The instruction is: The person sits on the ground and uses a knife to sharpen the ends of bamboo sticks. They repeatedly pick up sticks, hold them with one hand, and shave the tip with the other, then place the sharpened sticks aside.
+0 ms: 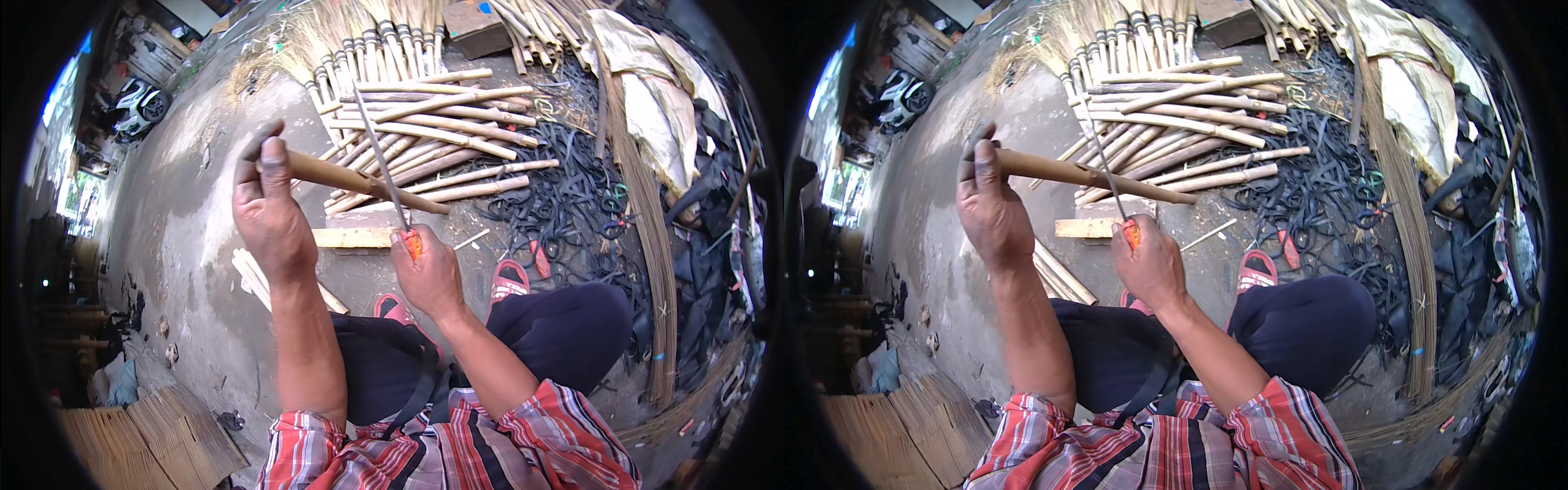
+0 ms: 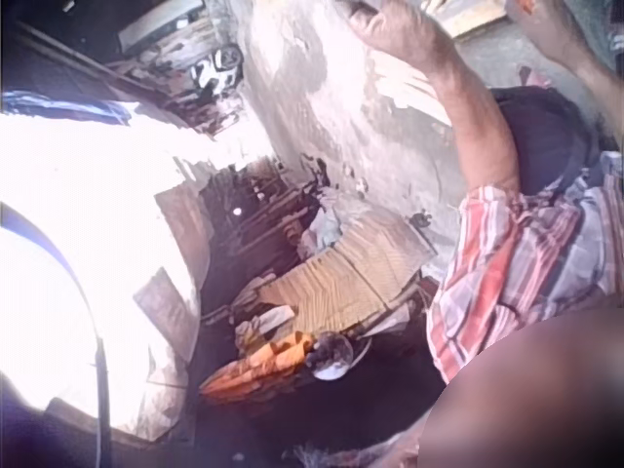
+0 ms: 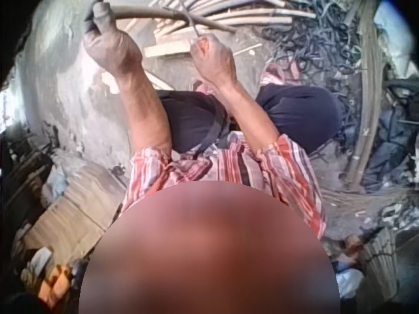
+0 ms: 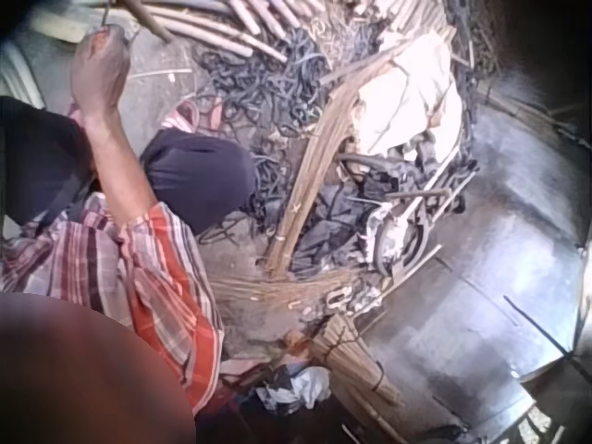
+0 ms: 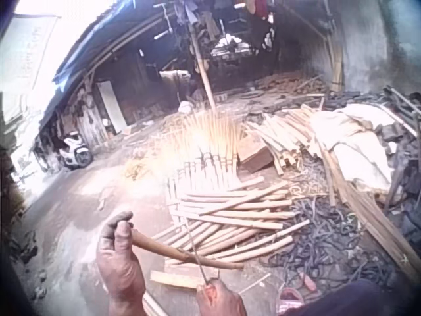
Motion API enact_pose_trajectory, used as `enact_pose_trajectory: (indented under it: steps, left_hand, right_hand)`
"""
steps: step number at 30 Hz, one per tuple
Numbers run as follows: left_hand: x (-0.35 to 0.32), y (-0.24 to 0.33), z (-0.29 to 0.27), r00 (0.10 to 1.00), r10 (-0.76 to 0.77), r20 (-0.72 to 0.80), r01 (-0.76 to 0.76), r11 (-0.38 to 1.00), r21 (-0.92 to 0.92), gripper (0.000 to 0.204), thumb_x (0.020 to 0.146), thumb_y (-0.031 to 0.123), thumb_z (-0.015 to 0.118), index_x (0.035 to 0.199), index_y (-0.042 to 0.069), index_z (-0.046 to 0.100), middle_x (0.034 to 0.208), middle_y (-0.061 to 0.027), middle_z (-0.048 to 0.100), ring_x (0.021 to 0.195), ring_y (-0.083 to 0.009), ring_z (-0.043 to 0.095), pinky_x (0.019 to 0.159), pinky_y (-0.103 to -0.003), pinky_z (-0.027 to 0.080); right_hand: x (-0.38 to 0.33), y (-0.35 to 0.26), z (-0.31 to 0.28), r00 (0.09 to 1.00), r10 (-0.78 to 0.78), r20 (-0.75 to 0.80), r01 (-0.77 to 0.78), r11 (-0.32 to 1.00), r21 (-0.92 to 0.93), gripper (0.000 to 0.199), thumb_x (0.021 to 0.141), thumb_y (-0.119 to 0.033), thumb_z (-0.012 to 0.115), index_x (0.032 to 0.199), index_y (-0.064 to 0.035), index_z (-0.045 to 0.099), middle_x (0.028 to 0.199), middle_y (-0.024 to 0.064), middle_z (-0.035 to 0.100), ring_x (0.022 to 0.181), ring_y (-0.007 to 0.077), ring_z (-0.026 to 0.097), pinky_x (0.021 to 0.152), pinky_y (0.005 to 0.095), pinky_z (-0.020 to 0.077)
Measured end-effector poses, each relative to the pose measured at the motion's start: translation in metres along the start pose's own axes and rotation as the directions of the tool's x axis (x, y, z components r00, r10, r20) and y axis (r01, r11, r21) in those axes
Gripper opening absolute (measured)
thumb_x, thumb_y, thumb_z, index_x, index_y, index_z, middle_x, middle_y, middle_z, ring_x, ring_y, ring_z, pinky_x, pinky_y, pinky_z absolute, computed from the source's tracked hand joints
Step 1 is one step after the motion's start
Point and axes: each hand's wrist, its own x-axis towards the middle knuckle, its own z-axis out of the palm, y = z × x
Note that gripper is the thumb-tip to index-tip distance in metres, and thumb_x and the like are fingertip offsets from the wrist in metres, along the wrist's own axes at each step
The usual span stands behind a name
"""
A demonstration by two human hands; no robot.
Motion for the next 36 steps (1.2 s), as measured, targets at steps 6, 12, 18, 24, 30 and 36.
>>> enact_pose_trajectory:
  steps: [6,12,18,24,30,36]
  left_hand:
    - [-0.004,0.013,0.004,0.997,-0.075,0.011,0.076,0.995,-0.068,0.034,0.095,0.016,0.075,0.121,-0.001,0.062,0.103,-0.0048,0.066,0.097,-0.0100,0.060,0.089,-0.024,0.047]
    - [-0.017,0.014,0.006,0.993,-0.067,0.096,0.072,0.996,-0.053,0.032,0.094,0.016,0.076,0.117,0.000,0.062,0.106,-0.0065,0.067,0.098,-0.0115,0.062,0.090,-0.026,0.049]
    - [-0.008,0.018,-0.010,0.959,-0.061,0.276,0.086,0.993,-0.078,0.038,0.099,0.020,0.069,0.130,-0.002,0.060,0.120,-0.0111,0.066,0.113,-0.0157,0.060,0.101,-0.031,0.047]
    - [-0.009,0.019,-0.004,0.969,-0.031,0.243,0.045,0.998,-0.053,0.036,0.098,0.017,0.071,0.126,-0.004,0.061,0.113,-0.0088,0.067,0.104,-0.0137,0.062,0.092,-0.028,0.051]
    - [-0.017,0.022,0.004,0.971,-0.037,0.236,0.056,0.996,-0.076,0.033,0.095,0.017,0.075,0.118,-0.004,0.063,0.102,-0.0075,0.070,0.093,-0.0112,0.065,0.083,-0.026,0.054]
    - [-0.016,0.024,0.005,0.966,-0.068,0.247,0.091,0.992,-0.084,0.036,0.094,0.018,0.076,0.120,-0.004,0.065,0.104,-0.0090,0.071,0.096,-0.0124,0.066,0.082,-0.026,0.054]
  right_hand:
    - [-0.006,-0.039,-0.024,0.990,-0.129,-0.051,0.130,0.991,0.015,0.024,0.094,-0.022,0.067,0.103,-0.0006,0.060,0.077,0.0250,0.067,0.073,0.0463,0.068,0.063,0.0511,0.0532]
    - [-0.009,-0.034,-0.023,0.984,-0.175,-0.039,0.169,0.979,-0.115,0.025,0.095,-0.023,0.067,0.103,-0.0015,0.059,0.074,0.0232,0.065,0.069,0.0454,0.067,0.061,0.0504,0.0527]
    - [-0.005,-0.032,-0.029,0.979,0.132,0.155,-0.159,0.971,0.178,0.026,0.096,-0.024,0.066,0.099,0.0016,0.059,0.072,0.0233,0.065,0.071,0.0435,0.068,0.062,0.0488,0.0517]
    - [-0.020,-0.070,-0.052,0.987,-0.148,-0.062,0.147,0.989,-0.015,0.027,0.096,-0.023,0.066,0.100,0.0022,0.059,0.075,0.0229,0.066,0.070,0.0422,0.069,0.063,0.0478,0.0519]
    - [-0.019,-0.061,-0.049,0.968,-0.218,-0.124,0.197,0.967,-0.164,0.024,0.097,-0.021,0.065,0.100,0.0019,0.061,0.073,0.0232,0.065,0.066,0.0417,0.067,0.061,0.0471,0.0508]
    - [-0.010,-0.056,-0.060,0.958,0.199,0.206,-0.259,0.910,0.325,0.028,0.098,-0.025,0.065,0.099,0.0018,0.061,0.065,0.0143,0.061,0.058,0.0268,0.065,0.057,0.0413,0.0487]
